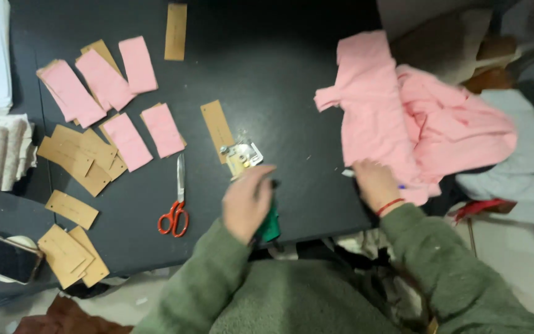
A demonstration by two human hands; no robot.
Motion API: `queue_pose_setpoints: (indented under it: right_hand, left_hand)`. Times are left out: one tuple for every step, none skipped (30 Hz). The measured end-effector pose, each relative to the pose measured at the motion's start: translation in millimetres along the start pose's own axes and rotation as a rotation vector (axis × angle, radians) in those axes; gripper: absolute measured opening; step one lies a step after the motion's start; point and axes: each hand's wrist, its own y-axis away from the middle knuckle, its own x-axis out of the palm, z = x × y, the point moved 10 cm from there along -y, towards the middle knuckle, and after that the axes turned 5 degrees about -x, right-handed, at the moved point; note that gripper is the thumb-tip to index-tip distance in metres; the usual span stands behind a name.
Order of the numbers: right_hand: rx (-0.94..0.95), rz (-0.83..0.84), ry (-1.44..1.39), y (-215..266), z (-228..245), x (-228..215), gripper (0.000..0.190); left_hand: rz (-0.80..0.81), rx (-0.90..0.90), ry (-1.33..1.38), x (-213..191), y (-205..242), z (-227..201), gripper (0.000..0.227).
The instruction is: Cutting pink fabric pieces using cardboard patterns and an electric rotary cutter, and organizing the cut pieces.
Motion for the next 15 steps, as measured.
queue_pose_setpoints:
  right_hand:
    - [-0.010, -0.019, 0.004, -1.3, 0.9, -9.6, 0.034]
    - [-0.033, -0.018, -0.056, -0.3, 5.1, -15.3, 0.033]
    - [-0.057, -0.016, -0.116, 0.3, 9.2, -20.2, 0.032]
    - [-0.057, -0.022, -0.118, 13.2, -5.4, -15.6, 0.032]
    - [-0.030, -0.125, -0.179, 25.9, -23.8, -19.3, 0.031]
    - [-0.009, -0.225, -0.238, 38.6, -43.2, -22.6, 0.030]
    - [-0.015, -0.228, -0.239, 55.2, -65.9, -25.0, 0.030]
    - [0.046, -0.171, -0.253, 74.5, -93.9, -20.6, 0.038]
    - [0.107, -0.114, -0.267, 94.1, -121.1, -16.1, 0.046]
    - [0.106, -0.111, -0.265, 104.1, -135.4, -7.4, 0.046]
    - [0.147, -0.050, -0.210, 114.2, -152.2, 6.3, 0.061]
    - [0.181, 0.008, -0.151, 121.0, -169.8, 18.8, 0.077]
    - [0.172, 0.009, -0.148, 121.0, -173.8, 26.9, 0.077]
    - [0.067, -0.115, -0.288, 118.9, -166.5, 25.0, 0.072]
    - [-0.036, -0.241, -0.428, 118.9, -160.5, 21.6, 0.069]
  left_hand:
    - [-0.018, 0.012, -0.005, 39.1, -19.7, 2.7, 0.028]
    - [0.087, -0.107, 0.092, 88.8, -38.4, 19.1, 0.033]
    - [0.193, -0.224, 0.190, 139.3, -56.5, 35.2, 0.040]
    - [0.191, -0.220, 0.185, 179.2, -69.3, 48.2, 0.040]
    - [0.213, -0.265, 0.195, 222.0, -82.0, 66.7, 0.049]
    - [0.229, -0.316, 0.208, 264.5, -94.4, 85.9, 0.058]
    - [0.223, -0.315, 0.206, 264.3, -98.0, 61.8, 0.058]
    - [0.295, -0.423, 0.152, 273.1, -95.0, 47.2, 0.067]
    - [0.367, -0.530, 0.097, 280.4, -90.7, 32.8, 0.076]
    - [0.368, -0.533, 0.100, 289.1, -90.1, 29.7, 0.076]
    - [0.396, -0.599, 0.071, 298.9, -85.7, 32.6, 0.075]
    - [0.417, -0.667, 0.045, 306.5, -83.1, 36.0, 0.074]
    - [0.410, -0.671, 0.049, 321.0, -84.2, 52.1, 0.074]
    - [0.410, -0.591, 0.062, 334.6, -90.2, 62.3, 0.069]
    - [0.409, -0.510, 0.074, 347.2, -95.9, 72.5, 0.065]
